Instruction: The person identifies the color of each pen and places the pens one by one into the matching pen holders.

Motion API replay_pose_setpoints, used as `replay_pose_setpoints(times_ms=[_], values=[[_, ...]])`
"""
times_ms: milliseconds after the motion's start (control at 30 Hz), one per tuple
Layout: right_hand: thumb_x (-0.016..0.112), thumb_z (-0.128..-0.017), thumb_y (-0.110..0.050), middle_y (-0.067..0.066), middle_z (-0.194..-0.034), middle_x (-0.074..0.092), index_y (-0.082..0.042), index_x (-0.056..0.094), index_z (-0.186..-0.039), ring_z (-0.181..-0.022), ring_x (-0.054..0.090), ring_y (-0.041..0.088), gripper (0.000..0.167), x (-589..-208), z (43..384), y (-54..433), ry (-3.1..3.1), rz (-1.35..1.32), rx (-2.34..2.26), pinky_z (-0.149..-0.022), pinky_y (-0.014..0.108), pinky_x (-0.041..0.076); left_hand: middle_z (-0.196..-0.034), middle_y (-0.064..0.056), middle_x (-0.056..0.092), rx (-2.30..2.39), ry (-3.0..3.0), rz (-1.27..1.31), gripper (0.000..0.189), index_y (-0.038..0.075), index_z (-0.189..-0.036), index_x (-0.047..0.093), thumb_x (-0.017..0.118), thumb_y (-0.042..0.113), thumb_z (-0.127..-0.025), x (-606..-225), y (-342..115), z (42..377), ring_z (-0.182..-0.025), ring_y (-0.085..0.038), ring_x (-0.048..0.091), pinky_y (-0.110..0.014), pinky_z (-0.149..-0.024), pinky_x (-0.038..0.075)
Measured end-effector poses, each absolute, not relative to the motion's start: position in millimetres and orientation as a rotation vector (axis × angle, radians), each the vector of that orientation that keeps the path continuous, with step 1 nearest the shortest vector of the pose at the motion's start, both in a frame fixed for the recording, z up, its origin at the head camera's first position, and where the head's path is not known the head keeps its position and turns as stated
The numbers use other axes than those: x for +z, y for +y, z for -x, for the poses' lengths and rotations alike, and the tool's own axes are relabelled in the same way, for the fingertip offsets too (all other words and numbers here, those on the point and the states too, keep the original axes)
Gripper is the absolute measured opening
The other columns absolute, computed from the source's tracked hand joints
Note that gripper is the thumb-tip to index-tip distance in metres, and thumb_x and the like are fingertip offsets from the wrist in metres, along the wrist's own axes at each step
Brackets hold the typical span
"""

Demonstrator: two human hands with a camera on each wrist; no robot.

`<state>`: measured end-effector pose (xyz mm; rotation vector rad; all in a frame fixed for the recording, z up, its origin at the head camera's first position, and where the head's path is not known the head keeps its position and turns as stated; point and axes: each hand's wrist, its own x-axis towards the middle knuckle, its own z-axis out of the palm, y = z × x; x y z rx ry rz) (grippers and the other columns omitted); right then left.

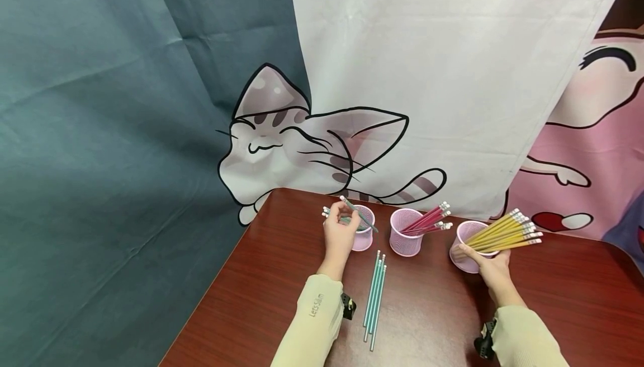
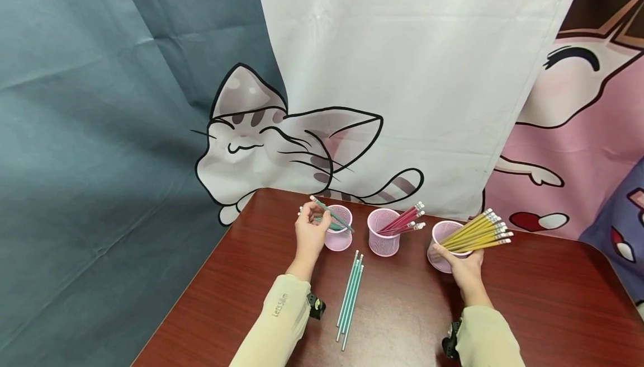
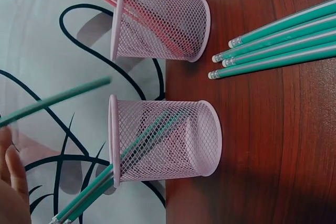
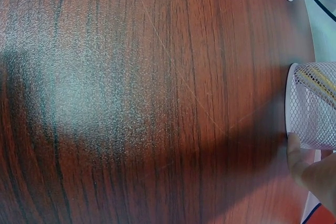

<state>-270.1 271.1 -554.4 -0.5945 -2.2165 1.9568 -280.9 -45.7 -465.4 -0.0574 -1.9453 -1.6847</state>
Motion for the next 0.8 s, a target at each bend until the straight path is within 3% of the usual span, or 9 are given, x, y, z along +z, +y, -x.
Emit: replay_pose_setpoints(times_ms=[200,467,700,800], values=[[0.074,-0.079,-0.027,0.015,-0.143,0.014,-0.016,0.0,-0.143,-0.13,0.016,0.02,0.099,-555,271,271,-2.214,0.598,1.96,-0.107,0.028,0.012,-0.083,-0.02,0.063,-1.604,-1.835,0.039,0.013,-0.008,-0.089,0.055,0.06,-0.011,-0.077,-442,-46,266,-0.069,-0.019,0.057,-0.024,-0.059,0.046],[0.074,-0.079,-0.029,0.017,-0.144,0.013,-0.015,-0.001,-0.144,-0.13,0.015,0.023,0.101,-555,270,272,-2.241,0.6,1.934,-0.108,0.03,0.012,-0.082,-0.019,0.064,-1.581,-1.826,-0.008,0.011,-0.009,-0.09,0.056,0.059,-0.011,-0.079,-445,-48,266,-0.067,-0.026,0.058,-0.025,-0.057,0.047],[0.073,-0.079,-0.03,0.019,-0.144,0.014,-0.013,-0.001,-0.143,-0.13,0.015,0.025,0.1,-556,270,272,-2.254,0.596,1.918,-0.108,0.031,0.012,-0.082,-0.006,0.064,-1.553,-1.872,-0.079,0.009,0.005,-0.091,0.059,0.062,0.003,-0.082,-488,-56,289,-0.07,-0.015,0.059,-0.024,-0.059,0.048],[0.074,-0.078,-0.031,0.019,-0.144,0.014,-0.012,-0.001,-0.143,-0.13,0.016,0.027,0.101,-555,270,272,-2.265,0.605,1.918,-0.108,0.033,0.012,-0.081,-0.005,0.064,-1.519,-1.896,-0.083,0.01,0.005,-0.091,0.059,0.062,0.003,-0.081,-491,-58,290,-0.07,-0.014,0.059,-0.025,-0.059,0.049]])
